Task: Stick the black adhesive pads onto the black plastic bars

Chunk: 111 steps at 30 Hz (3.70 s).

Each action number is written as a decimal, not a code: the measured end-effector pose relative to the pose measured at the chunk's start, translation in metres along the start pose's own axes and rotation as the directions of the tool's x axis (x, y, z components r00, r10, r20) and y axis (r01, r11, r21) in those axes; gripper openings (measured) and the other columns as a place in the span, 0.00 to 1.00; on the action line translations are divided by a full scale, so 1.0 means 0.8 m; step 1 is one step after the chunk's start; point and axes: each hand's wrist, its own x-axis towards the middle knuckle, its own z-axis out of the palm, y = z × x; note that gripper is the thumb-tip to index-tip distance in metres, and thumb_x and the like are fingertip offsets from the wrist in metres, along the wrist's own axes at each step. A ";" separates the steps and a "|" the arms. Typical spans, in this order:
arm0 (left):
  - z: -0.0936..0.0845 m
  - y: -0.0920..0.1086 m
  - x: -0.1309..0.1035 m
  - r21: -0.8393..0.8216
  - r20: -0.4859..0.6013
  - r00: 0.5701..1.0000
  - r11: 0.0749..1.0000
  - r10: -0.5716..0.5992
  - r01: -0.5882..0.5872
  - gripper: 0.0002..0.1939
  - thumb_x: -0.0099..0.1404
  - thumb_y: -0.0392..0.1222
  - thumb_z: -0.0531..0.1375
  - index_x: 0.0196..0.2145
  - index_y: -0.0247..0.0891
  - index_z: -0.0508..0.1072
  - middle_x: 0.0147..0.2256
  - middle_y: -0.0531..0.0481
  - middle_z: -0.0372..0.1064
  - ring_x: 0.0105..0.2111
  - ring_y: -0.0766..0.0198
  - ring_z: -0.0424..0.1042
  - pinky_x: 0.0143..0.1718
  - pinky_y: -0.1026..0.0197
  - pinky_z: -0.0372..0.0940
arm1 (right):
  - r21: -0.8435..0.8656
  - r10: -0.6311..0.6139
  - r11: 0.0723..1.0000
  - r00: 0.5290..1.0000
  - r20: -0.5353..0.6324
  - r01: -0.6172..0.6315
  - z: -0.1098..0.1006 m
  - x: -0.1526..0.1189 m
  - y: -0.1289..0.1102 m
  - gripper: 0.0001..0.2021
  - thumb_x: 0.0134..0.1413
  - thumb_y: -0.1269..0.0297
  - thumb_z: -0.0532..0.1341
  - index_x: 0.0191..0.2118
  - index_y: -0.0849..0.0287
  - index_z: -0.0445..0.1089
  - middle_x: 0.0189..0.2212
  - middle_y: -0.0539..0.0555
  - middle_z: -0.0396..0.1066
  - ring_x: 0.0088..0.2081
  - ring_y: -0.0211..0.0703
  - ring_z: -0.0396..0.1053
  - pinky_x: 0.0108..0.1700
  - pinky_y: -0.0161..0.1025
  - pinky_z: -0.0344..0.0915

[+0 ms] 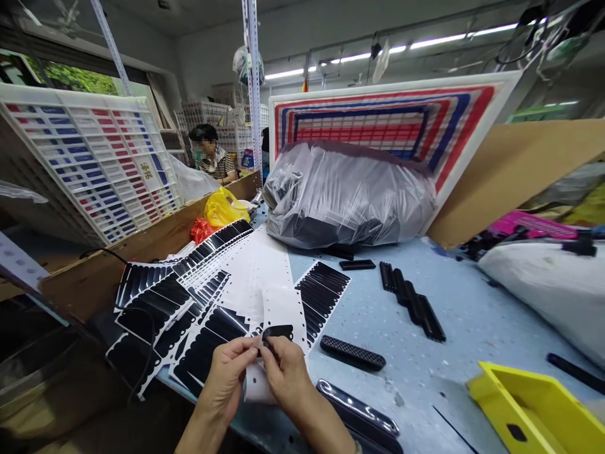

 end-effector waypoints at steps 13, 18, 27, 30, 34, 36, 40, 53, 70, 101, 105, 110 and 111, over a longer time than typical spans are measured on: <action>-0.068 0.032 0.116 0.552 -0.347 0.894 0.832 0.282 -0.049 0.06 0.39 0.39 0.66 0.20 0.39 0.75 0.16 0.53 0.69 0.24 0.57 0.68 0.30 0.60 0.61 | 0.233 0.433 0.901 0.808 -0.399 -0.367 -0.223 -0.111 0.037 0.28 0.44 0.35 0.66 0.32 0.60 0.79 0.24 0.59 0.78 0.24 0.50 0.76 0.26 0.44 0.77; -0.006 0.044 0.076 0.778 -0.208 0.823 0.599 0.528 -0.189 0.15 0.45 0.45 0.67 0.33 0.39 0.78 0.26 0.47 0.75 0.28 0.54 0.73 0.31 0.57 0.64 | 0.167 0.349 0.937 0.842 -0.411 -0.307 -0.240 -0.129 0.036 0.22 0.50 0.42 0.67 0.39 0.58 0.81 0.30 0.59 0.80 0.28 0.50 0.78 0.28 0.43 0.79; 0.131 -0.042 -0.009 0.090 0.366 0.857 0.930 -0.363 0.356 0.26 0.46 0.55 0.73 0.32 0.31 0.73 0.18 0.48 0.72 0.15 0.62 0.71 0.11 0.70 0.52 | -0.071 -0.130 0.990 0.972 -0.193 0.118 -0.192 -0.129 -0.003 0.17 0.59 0.73 0.57 0.49 0.49 0.75 0.33 0.50 0.80 0.32 0.41 0.78 0.34 0.34 0.77; 0.126 -0.053 0.004 0.103 0.350 0.874 0.941 -0.338 0.322 0.23 0.46 0.50 0.73 0.32 0.32 0.73 0.19 0.47 0.73 0.17 0.60 0.73 0.13 0.69 0.57 | -0.177 -0.101 0.982 0.968 -0.228 0.061 -0.200 -0.150 0.021 0.19 0.55 0.71 0.60 0.51 0.49 0.74 0.39 0.53 0.80 0.36 0.46 0.79 0.35 0.38 0.78; 0.126 -0.060 0.014 0.084 0.313 0.894 0.947 -0.322 0.312 0.24 0.46 0.52 0.74 0.33 0.32 0.73 0.20 0.47 0.74 0.19 0.61 0.75 0.14 0.69 0.60 | -0.227 0.058 0.966 0.963 -0.265 -0.121 -0.214 -0.145 0.043 0.14 0.54 0.64 0.64 0.47 0.53 0.77 0.39 0.57 0.80 0.34 0.49 0.78 0.34 0.42 0.78; 0.135 -0.062 0.011 0.084 0.326 0.883 0.941 -0.338 0.329 0.26 0.45 0.53 0.74 0.34 0.32 0.73 0.20 0.46 0.74 0.19 0.61 0.75 0.14 0.69 0.60 | -0.240 0.021 0.967 0.965 -0.262 -0.086 -0.209 -0.126 0.047 0.11 0.56 0.62 0.63 0.44 0.55 0.77 0.36 0.57 0.80 0.34 0.49 0.77 0.34 0.42 0.77; 0.148 -0.064 0.005 0.097 0.369 0.854 0.929 -0.367 0.358 0.27 0.45 0.54 0.73 0.35 0.32 0.74 0.22 0.45 0.75 0.20 0.59 0.75 0.16 0.68 0.61 | -0.363 -0.165 0.928 0.970 -0.180 0.091 -0.184 -0.095 0.055 0.09 0.61 0.67 0.58 0.36 0.57 0.76 0.29 0.56 0.77 0.30 0.45 0.74 0.32 0.39 0.71; 0.117 -0.088 0.085 0.810 0.441 0.889 0.480 -0.119 -0.337 0.10 0.47 0.29 0.60 0.26 0.40 0.78 0.16 0.58 0.62 0.20 0.63 0.63 0.28 0.62 0.54 | -0.397 0.107 0.913 0.994 0.015 -0.092 -0.232 -0.071 0.137 0.08 0.60 0.68 0.60 0.39 0.57 0.78 0.34 0.55 0.79 0.35 0.46 0.76 0.38 0.40 0.72; 0.098 -0.092 0.063 0.742 0.288 0.858 0.665 -0.425 0.081 0.11 0.51 0.30 0.59 0.34 0.33 0.76 0.18 0.60 0.64 0.17 0.68 0.70 0.17 0.69 0.56 | -0.498 0.015 0.864 0.985 0.170 0.073 -0.202 -0.110 0.129 0.10 0.59 0.71 0.60 0.44 0.59 0.76 0.38 0.59 0.79 0.36 0.48 0.77 0.38 0.41 0.75; 0.094 -0.095 0.064 0.673 0.280 0.851 0.723 -0.444 0.156 0.11 0.53 0.28 0.59 0.36 0.31 0.75 0.18 0.60 0.65 0.16 0.69 0.71 0.12 0.73 0.57 | -0.528 0.181 0.849 0.942 0.283 -0.005 -0.195 -0.099 0.114 0.08 0.63 0.72 0.56 0.39 0.61 0.73 0.34 0.58 0.74 0.34 0.48 0.72 0.38 0.43 0.69; 0.094 -0.095 0.064 0.668 0.276 0.852 0.726 -0.445 0.164 0.11 0.53 0.29 0.59 0.36 0.32 0.75 0.18 0.61 0.65 0.16 0.69 0.71 0.12 0.73 0.57 | -0.522 0.153 0.853 0.952 0.266 0.009 -0.195 -0.101 0.116 0.08 0.62 0.72 0.56 0.37 0.60 0.73 0.34 0.58 0.74 0.33 0.47 0.72 0.37 0.41 0.68; 0.095 -0.094 0.063 0.661 0.270 0.850 0.729 -0.452 0.178 0.11 0.52 0.29 0.60 0.35 0.33 0.75 0.18 0.60 0.66 0.16 0.68 0.72 0.12 0.72 0.58 | -0.540 0.154 0.841 0.949 0.277 0.021 -0.195 -0.100 0.113 0.09 0.62 0.72 0.54 0.36 0.59 0.72 0.33 0.57 0.74 0.33 0.46 0.71 0.36 0.40 0.66; 0.094 -0.095 0.063 0.660 0.269 0.850 0.730 -0.452 0.179 0.11 0.52 0.29 0.60 0.35 0.33 0.75 0.18 0.60 0.66 0.16 0.68 0.72 0.12 0.72 0.58 | -0.542 0.151 0.840 0.950 0.274 0.023 -0.195 -0.100 0.112 0.09 0.62 0.72 0.54 0.36 0.59 0.72 0.32 0.56 0.74 0.32 0.46 0.71 0.35 0.40 0.66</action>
